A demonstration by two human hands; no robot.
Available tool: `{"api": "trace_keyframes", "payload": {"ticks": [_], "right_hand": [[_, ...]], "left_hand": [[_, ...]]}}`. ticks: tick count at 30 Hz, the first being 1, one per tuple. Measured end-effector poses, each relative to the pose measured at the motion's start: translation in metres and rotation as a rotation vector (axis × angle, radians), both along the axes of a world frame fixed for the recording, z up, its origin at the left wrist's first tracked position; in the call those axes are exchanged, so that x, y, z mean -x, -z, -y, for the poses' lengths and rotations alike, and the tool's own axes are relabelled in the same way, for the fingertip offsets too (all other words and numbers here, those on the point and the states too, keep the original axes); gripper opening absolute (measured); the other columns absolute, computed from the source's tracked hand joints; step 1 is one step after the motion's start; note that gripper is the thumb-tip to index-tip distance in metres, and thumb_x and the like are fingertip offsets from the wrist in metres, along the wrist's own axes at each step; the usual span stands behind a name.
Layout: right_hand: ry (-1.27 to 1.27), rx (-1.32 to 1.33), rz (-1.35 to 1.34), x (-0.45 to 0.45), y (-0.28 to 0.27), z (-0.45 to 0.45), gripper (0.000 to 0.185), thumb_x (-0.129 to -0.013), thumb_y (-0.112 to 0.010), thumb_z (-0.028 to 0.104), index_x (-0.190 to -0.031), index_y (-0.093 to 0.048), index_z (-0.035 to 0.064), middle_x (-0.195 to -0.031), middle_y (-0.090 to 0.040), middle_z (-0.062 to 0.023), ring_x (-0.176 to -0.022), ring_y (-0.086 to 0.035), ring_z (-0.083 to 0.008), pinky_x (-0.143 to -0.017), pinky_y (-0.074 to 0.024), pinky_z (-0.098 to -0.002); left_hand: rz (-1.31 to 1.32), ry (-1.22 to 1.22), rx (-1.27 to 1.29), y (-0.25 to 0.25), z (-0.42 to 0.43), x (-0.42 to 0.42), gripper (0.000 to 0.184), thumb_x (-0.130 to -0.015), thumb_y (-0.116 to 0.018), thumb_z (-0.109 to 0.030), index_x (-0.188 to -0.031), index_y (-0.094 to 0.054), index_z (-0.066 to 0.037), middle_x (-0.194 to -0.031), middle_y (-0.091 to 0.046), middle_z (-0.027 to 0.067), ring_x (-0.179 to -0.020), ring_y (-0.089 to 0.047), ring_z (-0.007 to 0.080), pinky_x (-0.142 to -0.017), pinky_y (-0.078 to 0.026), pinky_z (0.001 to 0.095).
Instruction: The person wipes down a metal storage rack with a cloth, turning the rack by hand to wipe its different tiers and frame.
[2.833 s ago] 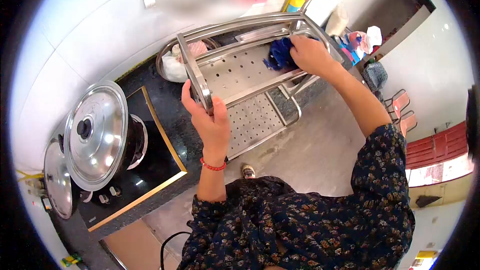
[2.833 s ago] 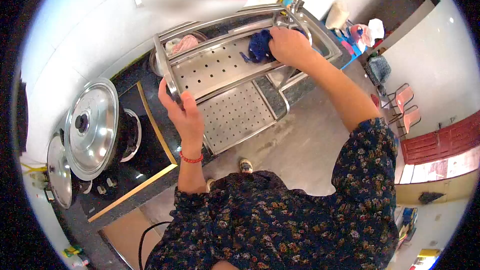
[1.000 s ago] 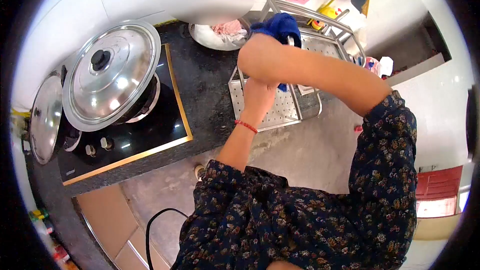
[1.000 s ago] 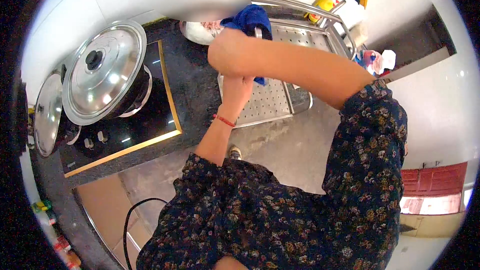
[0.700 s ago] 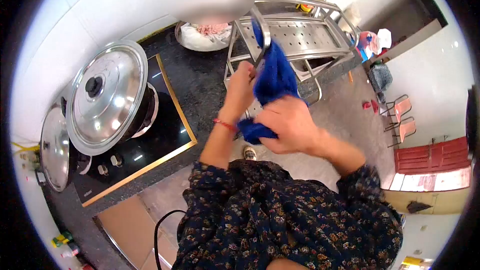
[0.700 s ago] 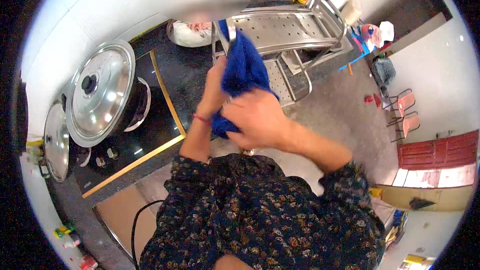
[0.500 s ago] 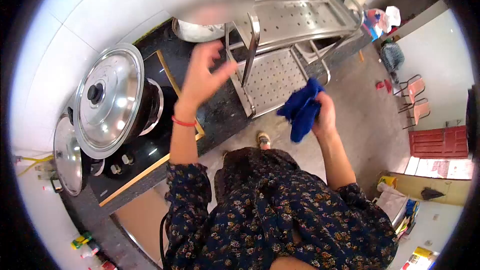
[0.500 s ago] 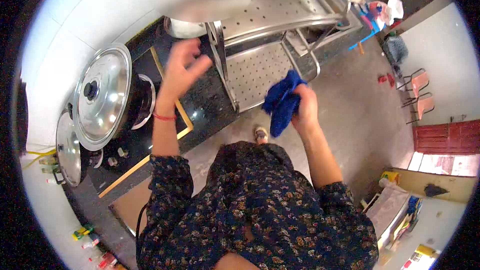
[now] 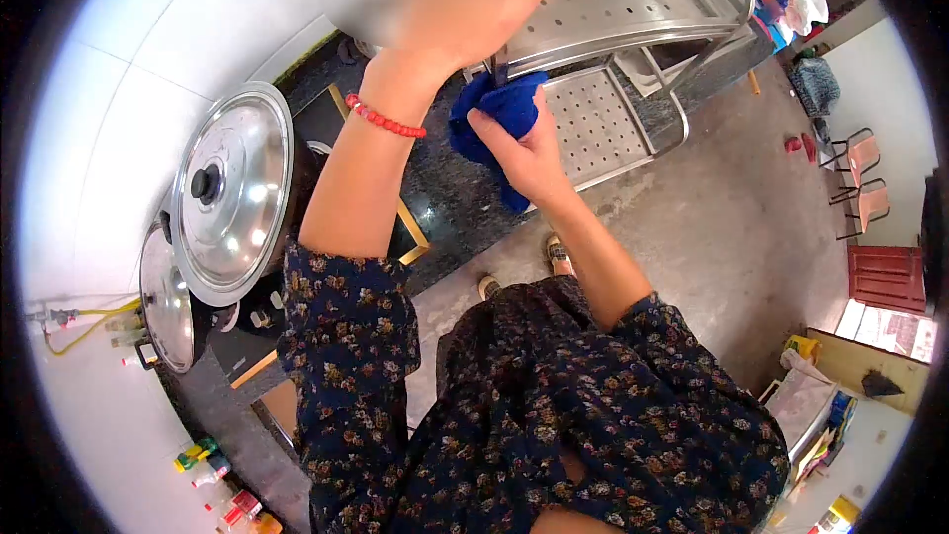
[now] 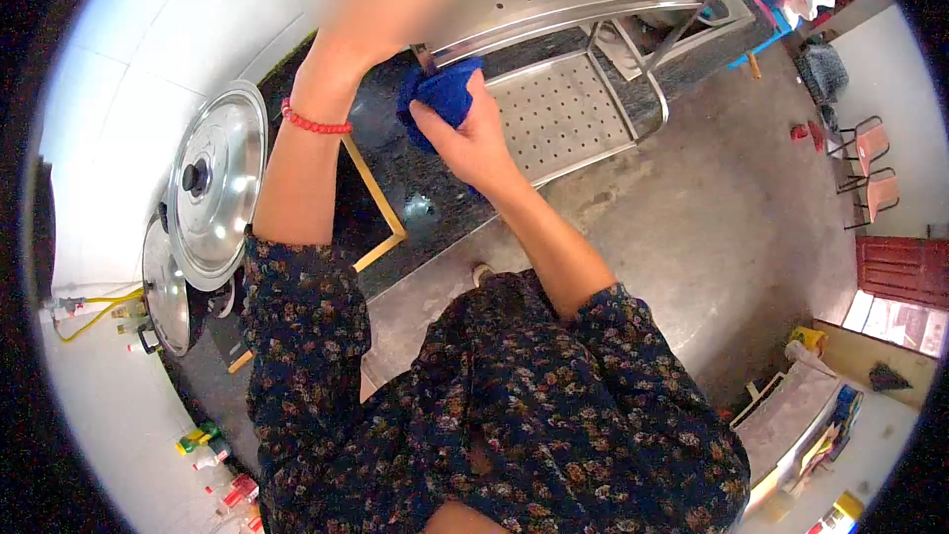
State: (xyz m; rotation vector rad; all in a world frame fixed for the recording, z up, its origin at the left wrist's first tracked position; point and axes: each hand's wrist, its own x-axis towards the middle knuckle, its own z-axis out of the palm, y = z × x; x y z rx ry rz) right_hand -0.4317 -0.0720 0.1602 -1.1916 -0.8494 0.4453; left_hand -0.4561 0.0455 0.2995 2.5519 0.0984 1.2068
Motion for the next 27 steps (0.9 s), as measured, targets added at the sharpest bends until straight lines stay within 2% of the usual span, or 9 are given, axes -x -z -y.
{"api": "trace_keyframes", "payload": {"ticks": [2, 7, 11, 14, 18, 20, 23, 25, 27], "right_hand": [[0.073, 0.035, 0.238, -0.005, 0.019, -0.001, 0.038, -0.079, -0.065, 0.008, -0.111, -0.046, 0.0024, -0.093, -0.061, -0.0135, -0.08, -0.06, -0.0239, -0.073, -0.0467, -0.0327], [0.081, 0.331, 0.199, -0.001, 0.064, 0.021, 0.036, -0.078, -0.061, 0.003, -0.11, -0.045, -0.0001, -0.097, -0.054, -0.0195, -0.092, -0.055, -0.0353, -0.084, -0.0429, -0.0381], [0.529, -0.084, 0.37, 0.012, 0.019, 0.034, 0.051, -0.064, -0.058, -0.009, -0.113, -0.047, 0.0, -0.109, -0.049, -0.0202, -0.1, -0.05, -0.036, -0.091, -0.0384, -0.0406], [0.7, -0.402, 0.515, 0.016, -0.047, 0.022, 0.056, -0.06, -0.064, 0.001, -0.114, -0.053, 0.0055, -0.114, -0.048, -0.017, -0.109, -0.045, -0.0349, -0.096, -0.0332, -0.0422], [0.777, -0.144, 0.969, 0.017, -0.027, -0.016, 0.061, -0.059, -0.069, 0.012, -0.118, -0.057, 0.0147, -0.126, -0.041, -0.0134, -0.122, -0.035, -0.038, -0.1, -0.0293, -0.0486], [0.697, 0.103, 1.12, 0.016, 0.017, -0.01, 0.054, -0.062, -0.065, 0.006, -0.114, -0.059, 0.0129, -0.123, -0.045, -0.0134, -0.121, -0.037, -0.0373, -0.1, -0.0325, -0.0462], [0.337, 0.315, 0.59, 0.026, 0.061, 0.015, 0.052, -0.06, -0.06, -0.003, -0.11, -0.06, 0.0103, -0.115, -0.053, -0.0128, -0.113, -0.044, -0.0367, -0.097, -0.0365, -0.0431], [0.267, 0.252, 0.843, 0.021, 0.056, 0.04, 0.048, -0.062, -0.06, -0.005, -0.107, -0.061, 0.0099, -0.111, -0.056, -0.0132, -0.105, -0.049, -0.0361, -0.094, -0.0383, -0.042], [0.324, 0.125, 0.767, 0.016, 0.036, 0.057, 0.055, -0.058, -0.059, -0.006, -0.111, -0.059, 0.0085, -0.115, -0.054, -0.0128, -0.107, -0.049, -0.0348, -0.093, -0.0378, -0.0416]], "left_hand": [[-0.026, -0.018, -0.04, -0.003, 0.0, 0.0, 0.031, -0.077, -0.061, -0.017, -0.101, -0.062, 0.001, -0.104, -0.058, 0.0247, -0.103, -0.05, 0.0398, -0.092, -0.039, 0.0431], [-0.045, -0.015, -0.045, -0.003, 0.001, -0.001, 0.033, -0.069, -0.053, -0.008, -0.099, -0.063, 0.001, -0.103, -0.058, 0.0247, -0.103, -0.049, 0.0402, -0.093, -0.038, 0.0438], [-0.09, -0.013, -0.061, -0.002, 0.003, -0.001, 0.032, -0.069, -0.053, -0.007, -0.098, -0.064, 0.0, -0.105, -0.058, 0.024, -0.106, -0.048, 0.0408, -0.095, -0.037, 0.0438], [-0.123, -0.018, -0.101, -0.001, 0.004, -0.002, 0.034, -0.069, -0.053, -0.007, -0.099, -0.064, -0.001, -0.109, -0.057, 0.024, -0.109, -0.047, 0.0403, -0.097, -0.037, 0.0446], [-0.265, 0.057, -0.239, 0.008, -0.032, -0.02, 0.035, -0.077, -0.057, -0.017, -0.11, -0.062, -0.005, -0.089, -0.065, 0.0126, -0.11, -0.052, 0.0341, -0.099, -0.033, 0.0436], [-0.156, 0.025, -0.162, 0.006, -0.012, -0.01, 0.035, -0.074, -0.053, -0.013, -0.106, -0.065, -0.005, -0.082, -0.065, 0.0121, -0.11, -0.051, 0.0371, -0.101, -0.029, 0.046], [-0.288, 0.006, -0.083, 0.001, -0.008, -0.006, 0.042, -0.075, -0.044, -0.008, -0.113, -0.061, -0.007, -0.094, -0.064, 0.0083, -0.125, -0.037, 0.035, -0.104, -0.026, 0.0437], [-0.284, 0.015, -0.06, -0.001, -0.005, -0.004, 0.042, -0.075, -0.043, -0.008, -0.113, -0.06, -0.006, -0.093, -0.064, 0.0088, -0.125, -0.037, 0.0346, -0.105, -0.026, 0.0427], [-0.28, 0.019, -0.046, 0.0, -0.005, -0.004, 0.042, -0.075, -0.044, -0.008, -0.114, -0.06, -0.006, -0.093, -0.064, 0.0089, -0.125, -0.037, 0.0343, -0.105, -0.026, 0.0423]]}}
